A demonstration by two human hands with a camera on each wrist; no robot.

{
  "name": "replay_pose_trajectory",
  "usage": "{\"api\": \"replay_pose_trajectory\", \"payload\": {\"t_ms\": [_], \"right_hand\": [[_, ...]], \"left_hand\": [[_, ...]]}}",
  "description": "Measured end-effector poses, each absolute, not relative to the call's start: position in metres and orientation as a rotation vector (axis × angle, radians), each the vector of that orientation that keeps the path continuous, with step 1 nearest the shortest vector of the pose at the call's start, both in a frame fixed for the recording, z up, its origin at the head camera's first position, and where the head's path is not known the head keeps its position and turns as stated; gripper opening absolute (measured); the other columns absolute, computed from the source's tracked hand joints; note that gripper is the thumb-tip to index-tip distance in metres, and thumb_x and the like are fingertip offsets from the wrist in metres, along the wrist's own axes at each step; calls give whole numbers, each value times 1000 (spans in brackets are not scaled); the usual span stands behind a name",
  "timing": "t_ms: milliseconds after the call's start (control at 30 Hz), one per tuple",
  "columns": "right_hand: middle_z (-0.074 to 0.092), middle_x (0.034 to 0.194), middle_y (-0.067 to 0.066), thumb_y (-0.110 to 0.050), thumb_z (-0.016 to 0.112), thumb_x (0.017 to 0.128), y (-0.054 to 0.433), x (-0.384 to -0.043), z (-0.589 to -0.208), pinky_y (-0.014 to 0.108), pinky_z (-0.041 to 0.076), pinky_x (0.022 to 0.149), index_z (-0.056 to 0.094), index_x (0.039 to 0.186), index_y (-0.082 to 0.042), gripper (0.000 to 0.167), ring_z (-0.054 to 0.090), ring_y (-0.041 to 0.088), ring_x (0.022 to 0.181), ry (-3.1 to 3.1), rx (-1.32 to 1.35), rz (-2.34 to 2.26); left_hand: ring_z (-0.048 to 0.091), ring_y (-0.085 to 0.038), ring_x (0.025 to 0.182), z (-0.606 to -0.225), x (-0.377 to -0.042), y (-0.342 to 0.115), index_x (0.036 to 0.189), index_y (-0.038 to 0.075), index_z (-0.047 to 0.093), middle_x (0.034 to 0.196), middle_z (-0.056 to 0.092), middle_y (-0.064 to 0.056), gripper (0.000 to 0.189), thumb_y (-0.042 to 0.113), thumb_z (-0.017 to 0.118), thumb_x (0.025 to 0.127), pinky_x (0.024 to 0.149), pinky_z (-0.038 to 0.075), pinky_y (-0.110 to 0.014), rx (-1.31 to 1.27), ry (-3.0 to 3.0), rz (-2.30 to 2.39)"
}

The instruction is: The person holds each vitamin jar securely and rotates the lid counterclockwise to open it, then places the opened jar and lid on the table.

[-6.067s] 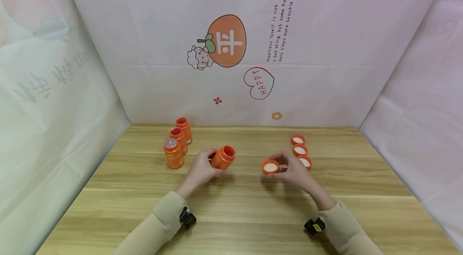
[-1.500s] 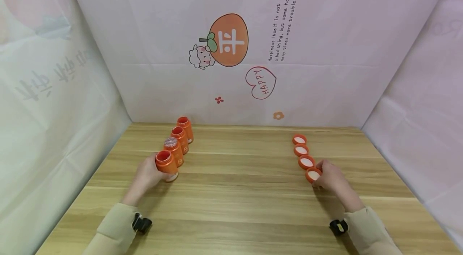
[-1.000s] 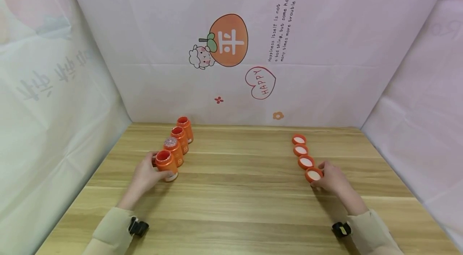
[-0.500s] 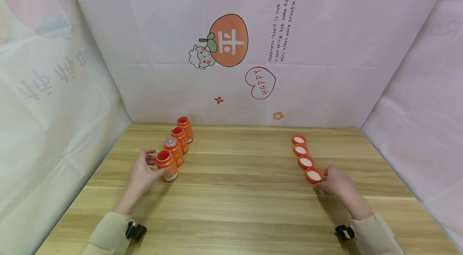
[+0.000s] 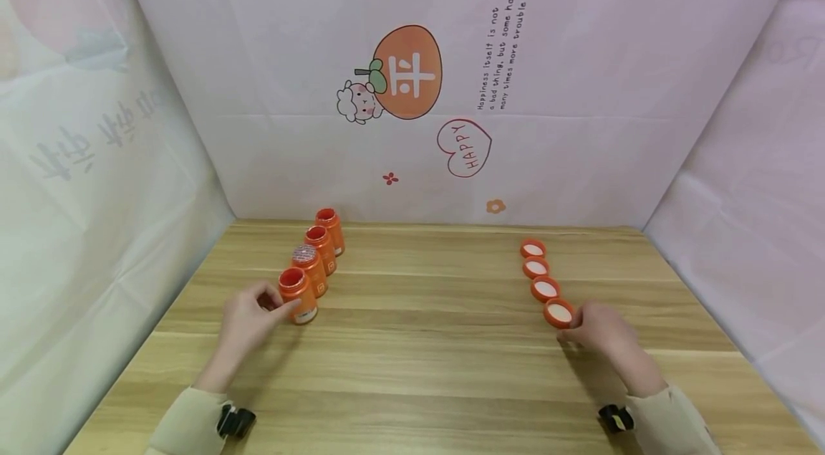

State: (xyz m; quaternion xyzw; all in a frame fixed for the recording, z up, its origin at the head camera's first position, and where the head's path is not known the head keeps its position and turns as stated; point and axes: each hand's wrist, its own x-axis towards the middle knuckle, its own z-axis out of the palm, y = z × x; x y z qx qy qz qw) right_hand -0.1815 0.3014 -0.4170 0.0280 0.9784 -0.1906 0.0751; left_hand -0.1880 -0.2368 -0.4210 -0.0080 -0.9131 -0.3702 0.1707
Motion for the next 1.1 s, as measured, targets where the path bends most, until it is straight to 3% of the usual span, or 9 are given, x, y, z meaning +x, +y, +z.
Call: {"api": "replay_pose_trajectory", "payload": {"t_ms": [367, 600, 767, 933, 1100], "right_hand": [[56, 67, -3, -34, 74, 77, 296, -181, -416, 30, 34, 53, 67, 73, -13, 23, 48, 16, 63, 2946, 34, -505], [62, 75, -2, -34, 74, 77, 288, -181, -418, 31, 36, 54, 71, 79, -16, 18, 50, 15, 67, 2954, -14, -489], [69, 89, 3, -34, 74, 78, 280, -182, -420, 33, 40, 57, 72, 91, -13, 25, 56, 16, 74, 2963, -38, -485], [70, 94, 6, -34, 73, 79, 271, -184, -421, 37, 45, 61, 69, 93, -11, 28, 60, 18, 78, 2998, -92, -482], [71, 97, 10, -32, 71, 82, 259, -185, -423, 41, 49, 67, 67, 107, -4, 38, 66, 25, 85, 3026, -118, -536]], "left_hand": [[51, -10, 63, -426, -188, -228, 69, 18, 70, 66, 63, 7, 15, 28, 77, 78, 58, 40, -23, -216, -2804, -1019], [59, -7, 73, -430, -191, -215, 85, 13, 73, 80, 68, 5, 7, 18, 74, 81, 66, 48, -21, -403, -2867, -1066], [63, -11, 80, -433, -193, -204, 97, 5, 72, 89, 70, -2, 16, 13, 71, 82, 71, 52, -25, -432, -2902, -1118], [65, -21, 91, -433, -193, -194, 101, 6, 71, 98, 70, -7, 20, 14, 71, 83, 80, 53, -37, -425, -2915, -1110], [63, -31, 104, -433, -194, -185, 106, 8, 69, 109, 69, -9, 24, 16, 71, 84, 88, 50, -46, -460, -2912, -1091]]}}
